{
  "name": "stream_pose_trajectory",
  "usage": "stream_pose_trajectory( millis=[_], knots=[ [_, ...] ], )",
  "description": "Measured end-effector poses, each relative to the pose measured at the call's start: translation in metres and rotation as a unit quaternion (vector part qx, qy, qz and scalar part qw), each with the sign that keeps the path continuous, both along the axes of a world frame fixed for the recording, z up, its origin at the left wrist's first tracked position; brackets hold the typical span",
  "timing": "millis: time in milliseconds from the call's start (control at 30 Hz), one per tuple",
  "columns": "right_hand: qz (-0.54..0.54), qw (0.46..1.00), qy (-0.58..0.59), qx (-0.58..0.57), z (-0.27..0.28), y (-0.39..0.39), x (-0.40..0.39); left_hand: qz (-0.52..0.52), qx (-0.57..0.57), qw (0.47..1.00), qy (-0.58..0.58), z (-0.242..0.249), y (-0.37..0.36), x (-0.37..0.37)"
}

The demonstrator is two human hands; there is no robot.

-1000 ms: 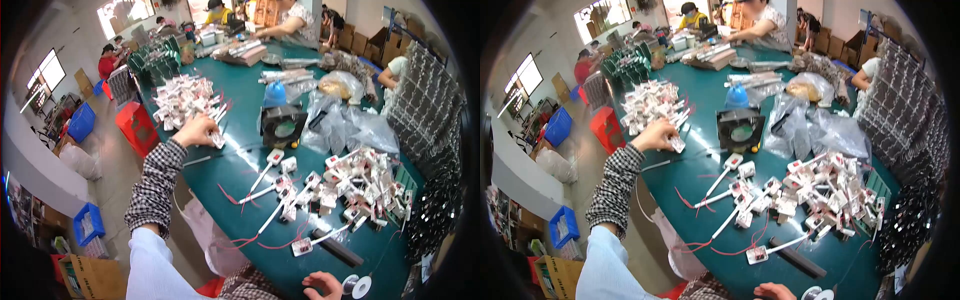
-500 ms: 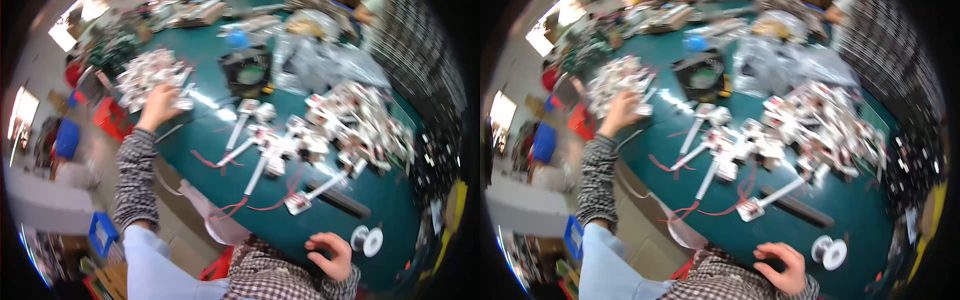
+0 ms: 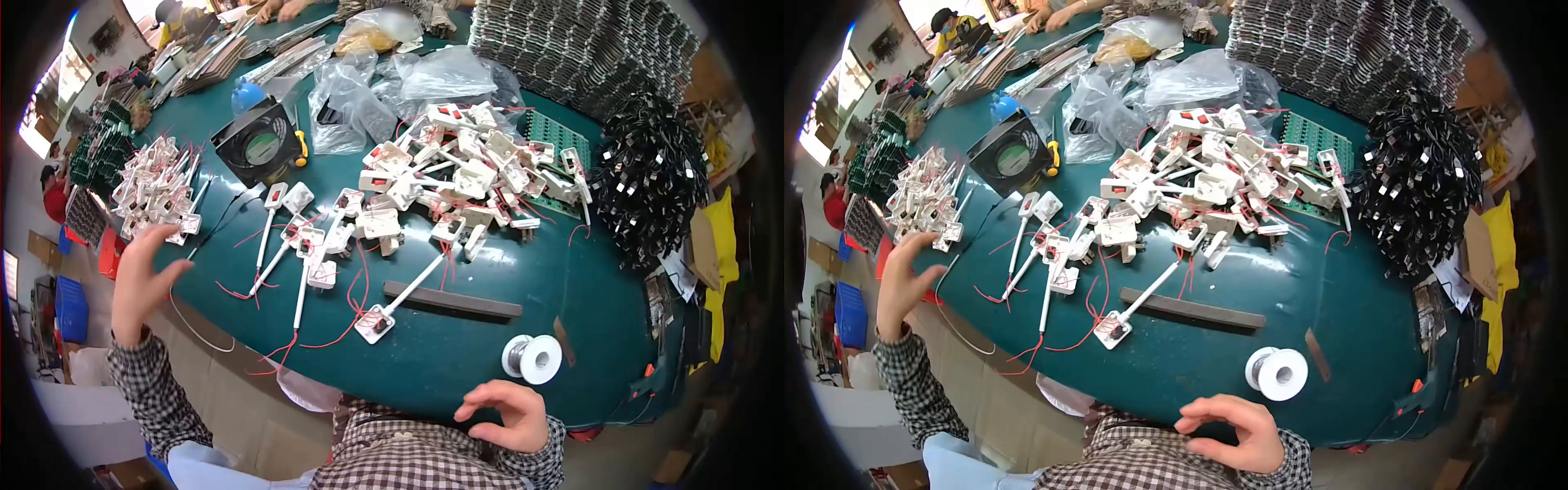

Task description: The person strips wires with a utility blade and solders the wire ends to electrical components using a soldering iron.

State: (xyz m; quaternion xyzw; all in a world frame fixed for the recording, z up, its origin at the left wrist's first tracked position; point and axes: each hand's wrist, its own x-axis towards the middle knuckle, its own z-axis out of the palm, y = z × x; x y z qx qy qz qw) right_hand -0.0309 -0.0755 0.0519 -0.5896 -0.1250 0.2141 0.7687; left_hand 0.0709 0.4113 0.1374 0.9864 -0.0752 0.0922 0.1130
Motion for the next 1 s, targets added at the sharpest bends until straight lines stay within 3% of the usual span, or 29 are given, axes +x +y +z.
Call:
stream_pose_trajectory(
  millis=[100,133,200,233,300,367,400,467,500,533,567,633,1000],
  knots=[
    [0.015,0.996,-0.085,-0.029,0.009,-0.024,-0.001,-0.155,-0.105,0.979,0.08,0.025,-0.09,0.003],
    [-0.027,0.99,-0.123,0.061,-0.003,-0.044,-0.011,-0.204,-0.091,0.968,0.113,0.03,-0.123,0.006],
    [-0.132,0.97,-0.173,0.105,-0.014,-0.063,-0.025,-0.273,-0.074,0.94,0.192,0.031,-0.164,0.008],
    [-0.132,0.978,-0.13,0.093,0.014,-0.071,-0.024,-0.296,-0.069,0.924,0.231,0.028,-0.174,0.001],
    [-0.257,0.95,-0.125,0.124,-0.021,-0.104,-0.032,-0.385,-0.102,0.856,0.329,-0.003,-0.178,-0.021],
    [-0.302,0.922,-0.084,0.228,-0.032,-0.124,-0.021,-0.404,-0.141,0.735,0.526,-0.059,-0.176,-0.056],
    [-0.318,0.914,-0.085,0.239,-0.042,-0.131,-0.016,-0.355,-0.102,0.687,0.626,-0.077,-0.179,-0.069],
    [-0.331,0.904,-0.088,0.255,-0.056,-0.14,-0.003,-0.228,-0.169,0.778,0.56,-0.161,-0.162,-0.141],
    [-0.339,0.903,-0.063,0.255,-0.062,-0.142,0.003,-0.209,-0.217,0.87,0.391,-0.211,-0.156,-0.187],
    [-0.349,0.901,-0.039,0.255,-0.067,-0.142,0.008,-0.16,-0.302,0.873,0.348,-0.167,-0.178,-0.188],
    [-0.349,0.899,-0.043,0.262,-0.072,-0.141,0.009,-0.173,-0.305,0.855,0.381,-0.164,-0.183,-0.184],
    [-0.377,0.912,-0.031,0.158,-0.082,-0.145,0.005,-0.211,-0.269,0.828,0.445,-0.167,-0.189,-0.173],
    [-0.352,0.925,-0.023,0.137,-0.097,-0.147,0.004,-0.283,-0.224,0.789,0.497,-0.17,-0.209,-0.129]
  ],
)
